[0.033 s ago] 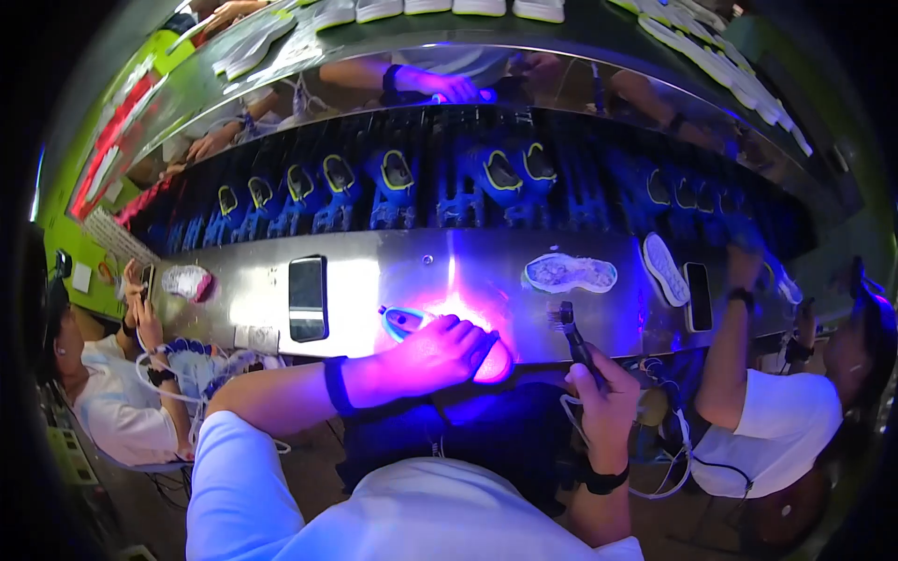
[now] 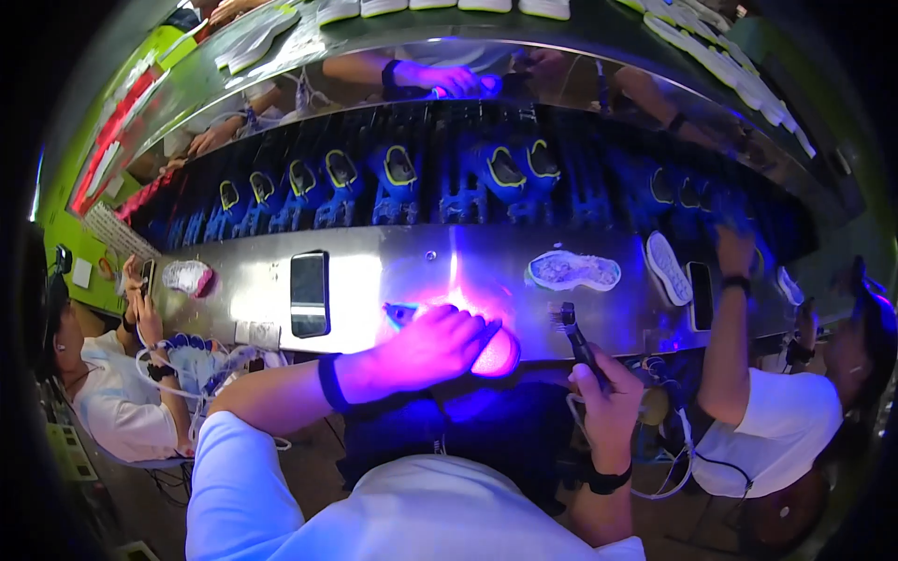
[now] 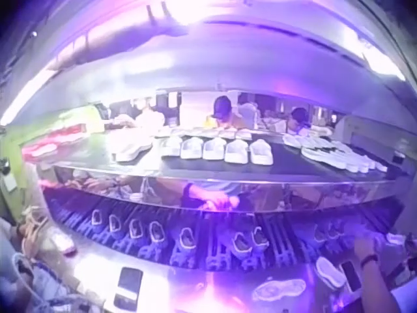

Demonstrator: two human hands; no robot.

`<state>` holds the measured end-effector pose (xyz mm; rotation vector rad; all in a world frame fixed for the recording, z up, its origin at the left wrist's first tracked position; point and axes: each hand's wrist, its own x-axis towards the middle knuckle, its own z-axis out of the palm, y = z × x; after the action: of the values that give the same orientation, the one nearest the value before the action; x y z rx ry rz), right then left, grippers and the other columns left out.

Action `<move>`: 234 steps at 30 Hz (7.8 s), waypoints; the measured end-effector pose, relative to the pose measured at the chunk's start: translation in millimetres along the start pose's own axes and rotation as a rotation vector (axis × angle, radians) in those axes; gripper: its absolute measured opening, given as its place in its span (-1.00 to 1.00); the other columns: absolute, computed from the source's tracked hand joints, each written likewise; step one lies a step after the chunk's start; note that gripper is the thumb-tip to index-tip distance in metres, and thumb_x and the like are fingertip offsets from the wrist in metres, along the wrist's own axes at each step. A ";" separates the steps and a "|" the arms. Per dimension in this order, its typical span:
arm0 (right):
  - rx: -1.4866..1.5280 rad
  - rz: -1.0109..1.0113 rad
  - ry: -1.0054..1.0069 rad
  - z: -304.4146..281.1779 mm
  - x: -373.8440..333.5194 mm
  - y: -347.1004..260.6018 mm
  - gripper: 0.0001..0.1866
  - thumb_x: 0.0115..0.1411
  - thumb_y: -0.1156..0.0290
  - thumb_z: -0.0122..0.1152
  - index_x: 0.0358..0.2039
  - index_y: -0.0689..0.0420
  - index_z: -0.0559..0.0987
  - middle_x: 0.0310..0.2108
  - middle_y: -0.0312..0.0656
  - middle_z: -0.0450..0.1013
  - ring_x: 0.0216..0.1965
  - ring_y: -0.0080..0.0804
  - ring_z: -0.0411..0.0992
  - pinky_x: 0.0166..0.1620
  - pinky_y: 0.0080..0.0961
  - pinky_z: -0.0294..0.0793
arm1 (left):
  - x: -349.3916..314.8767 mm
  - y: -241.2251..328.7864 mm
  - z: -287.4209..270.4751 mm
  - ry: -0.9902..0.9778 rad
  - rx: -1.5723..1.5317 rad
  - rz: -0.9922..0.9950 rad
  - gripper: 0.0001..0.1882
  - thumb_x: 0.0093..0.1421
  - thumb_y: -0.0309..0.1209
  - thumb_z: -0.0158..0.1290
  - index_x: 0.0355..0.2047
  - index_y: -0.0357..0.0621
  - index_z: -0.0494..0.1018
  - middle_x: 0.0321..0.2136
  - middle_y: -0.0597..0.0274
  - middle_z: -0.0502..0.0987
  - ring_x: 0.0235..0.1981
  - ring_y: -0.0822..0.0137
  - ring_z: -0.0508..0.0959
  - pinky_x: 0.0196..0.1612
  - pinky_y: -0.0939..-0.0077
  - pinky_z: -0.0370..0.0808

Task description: The recorder uses a brush to apply adhesive to the bottom of various shoe components on an assembly line.

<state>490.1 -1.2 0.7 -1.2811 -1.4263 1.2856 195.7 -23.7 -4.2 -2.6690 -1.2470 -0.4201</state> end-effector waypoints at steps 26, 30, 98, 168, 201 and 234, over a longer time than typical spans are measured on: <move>-0.234 0.088 -0.469 92.1 -18.8 73.2 -0.65 0.23 0.42 0.37 0.01 0.25 0.65 -0.24 -0.13 0.65 -0.23 -0.49 0.56 -0.11 -0.49 0.52 | -136.7 50.6 28.7 0.213 -0.284 -0.365 -0.49 0.14 -0.45 0.03 0.10 -0.44 0.44 0.19 -0.23 0.42 0.30 -0.13 0.39 0.37 -0.19 0.27; -0.274 0.086 -0.551 86.6 -11.0 56.2 -0.67 0.25 0.41 0.34 0.02 0.23 0.65 -0.22 -0.16 0.65 -0.21 -0.48 0.57 -0.08 -0.48 0.52 | -137.7 45.9 27.9 0.183 -0.288 -0.335 -0.47 0.14 -0.44 0.04 0.12 -0.45 0.43 0.20 -0.22 0.42 0.29 -0.13 0.39 0.37 -0.19 0.27; -0.212 -0.090 -0.267 55.7 30.2 -22.1 -0.66 0.20 0.45 0.40 -0.03 0.30 0.66 -0.33 -0.31 0.60 -0.33 -0.63 0.46 -0.21 -0.59 0.44 | -65.2 -12.4 -35.0 -0.067 -0.662 -0.684 0.17 -0.13 -0.17 0.48 0.43 -0.16 0.09 -0.02 -0.13 0.54 -0.04 -0.13 0.61 0.00 0.16 0.59; -0.520 -0.342 -0.502 5.4 4.6 -77.4 -0.60 0.05 0.41 0.49 -0.05 0.10 0.70 -0.52 -0.15 0.49 -0.50 -0.33 0.45 -0.37 -0.45 0.39 | -82.5 56.6 -21.8 0.260 -2.721 -1.295 -0.56 0.46 -0.05 -0.07 0.24 0.10 0.27 0.00 0.25 0.54 -0.15 0.29 0.64 -0.29 0.47 0.64; -0.414 -0.515 -0.435 86.0 -45.1 -5.5 -0.59 0.00 0.49 0.49 -0.07 0.19 0.70 -0.45 -0.20 0.54 -0.47 -0.45 0.45 -0.37 -0.52 0.39 | -146.7 68.1 -35.6 0.170 -3.601 -0.641 -0.23 0.32 0.15 0.03 0.27 -0.24 0.27 -0.03 -0.24 0.50 -0.36 0.16 0.64 -0.44 0.53 0.66; 0.014 0.286 0.010 9.9 6.6 40.3 -0.45 0.24 0.68 0.14 0.27 0.24 0.43 -0.17 -0.23 0.57 -0.44 -0.68 0.36 -0.43 -0.74 0.29 | -5.8 -339.8 14.2 -0.295 0.241 -1.223 -0.29 0.23 0.07 0.11 0.20 -0.21 0.41 0.12 -0.14 0.50 0.06 -0.03 0.59 0.10 0.11 0.55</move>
<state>486.0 2.3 -40.9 -1.5200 -1.2569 1.4698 -66.8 192.5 -9.1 -1.5073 -2.6895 0.0297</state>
